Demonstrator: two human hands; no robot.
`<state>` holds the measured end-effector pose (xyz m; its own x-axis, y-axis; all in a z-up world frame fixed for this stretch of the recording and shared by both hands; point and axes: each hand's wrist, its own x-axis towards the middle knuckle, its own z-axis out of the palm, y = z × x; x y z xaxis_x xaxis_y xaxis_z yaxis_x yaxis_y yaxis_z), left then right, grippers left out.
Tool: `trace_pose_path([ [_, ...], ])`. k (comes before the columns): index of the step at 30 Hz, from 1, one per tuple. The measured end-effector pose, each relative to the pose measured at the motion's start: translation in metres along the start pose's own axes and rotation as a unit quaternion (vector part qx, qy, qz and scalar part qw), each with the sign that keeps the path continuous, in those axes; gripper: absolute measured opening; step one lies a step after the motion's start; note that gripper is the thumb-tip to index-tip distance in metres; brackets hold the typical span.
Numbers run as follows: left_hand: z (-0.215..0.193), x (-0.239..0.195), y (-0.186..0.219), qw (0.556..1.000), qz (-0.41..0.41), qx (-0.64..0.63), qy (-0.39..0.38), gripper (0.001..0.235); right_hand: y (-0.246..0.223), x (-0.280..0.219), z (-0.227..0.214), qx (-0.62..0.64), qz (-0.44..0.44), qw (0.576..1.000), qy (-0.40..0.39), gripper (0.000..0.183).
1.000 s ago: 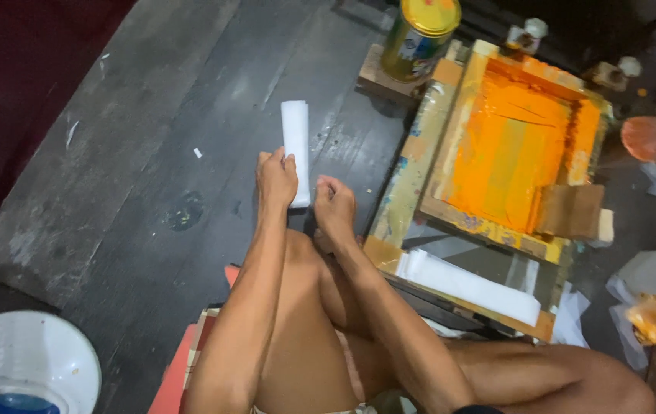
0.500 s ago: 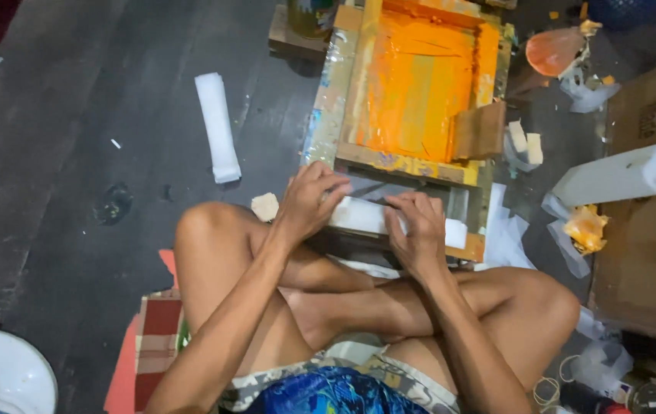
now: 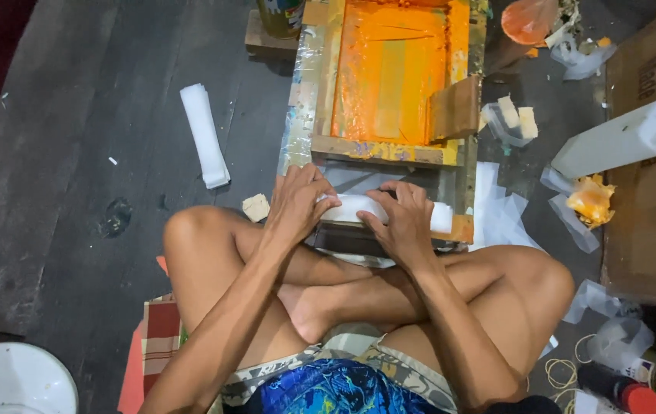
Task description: The person sits on the floor and uses a squeegee to spread orange ink across a screen printing frame. They repeatedly pull the ink across the mesh and then lift the frame to reveal the printed white material underneath.
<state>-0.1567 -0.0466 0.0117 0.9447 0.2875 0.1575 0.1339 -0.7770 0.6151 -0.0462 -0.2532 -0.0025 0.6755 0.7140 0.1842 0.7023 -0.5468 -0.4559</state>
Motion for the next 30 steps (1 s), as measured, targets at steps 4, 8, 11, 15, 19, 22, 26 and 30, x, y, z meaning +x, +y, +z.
trace_pose_path([
  [4,-0.006,0.007,0.015,0.995,0.004,-0.095,-0.020,0.018,-0.011,0.009,-0.029,-0.038,-0.051,0.997,0.045,0.044],
  [8,-0.028,0.017,0.018,0.955,-0.083,-0.284,0.016,0.014,0.004,0.023,-0.067,0.120,-0.015,0.991,-0.050,0.018],
  [11,-0.040,0.020,-0.007,0.948,-0.120,-0.290,0.056,0.013,0.024,0.024,-0.095,0.254,0.107,0.959,-0.073,0.015],
  [15,-0.043,0.021,-0.007,0.939,-0.130,-0.308,0.079,0.014,0.032,0.023,-0.097,0.411,0.226,0.883,0.024,0.022],
  [19,-0.016,0.024,-0.002,0.920,-0.147,-0.345,0.113,0.016,0.013,0.029,-0.073,0.567,0.271,0.763,0.149,0.034],
  [22,0.005,0.023,0.036,0.890,-0.193,-0.389,0.142,0.017,-0.015,0.035,-0.053,0.620,0.253,0.737,0.090,0.049],
  [26,0.028,0.018,0.055,0.908,-0.167,-0.372,0.101,0.014,-0.017,0.046,-0.028,0.666,0.313,0.662,0.142,0.017],
  [30,0.017,0.033,0.026,0.956,-0.058,-0.237,0.161,0.019,0.016,0.045,-0.026,0.594,0.277,0.746,0.120,0.017],
])
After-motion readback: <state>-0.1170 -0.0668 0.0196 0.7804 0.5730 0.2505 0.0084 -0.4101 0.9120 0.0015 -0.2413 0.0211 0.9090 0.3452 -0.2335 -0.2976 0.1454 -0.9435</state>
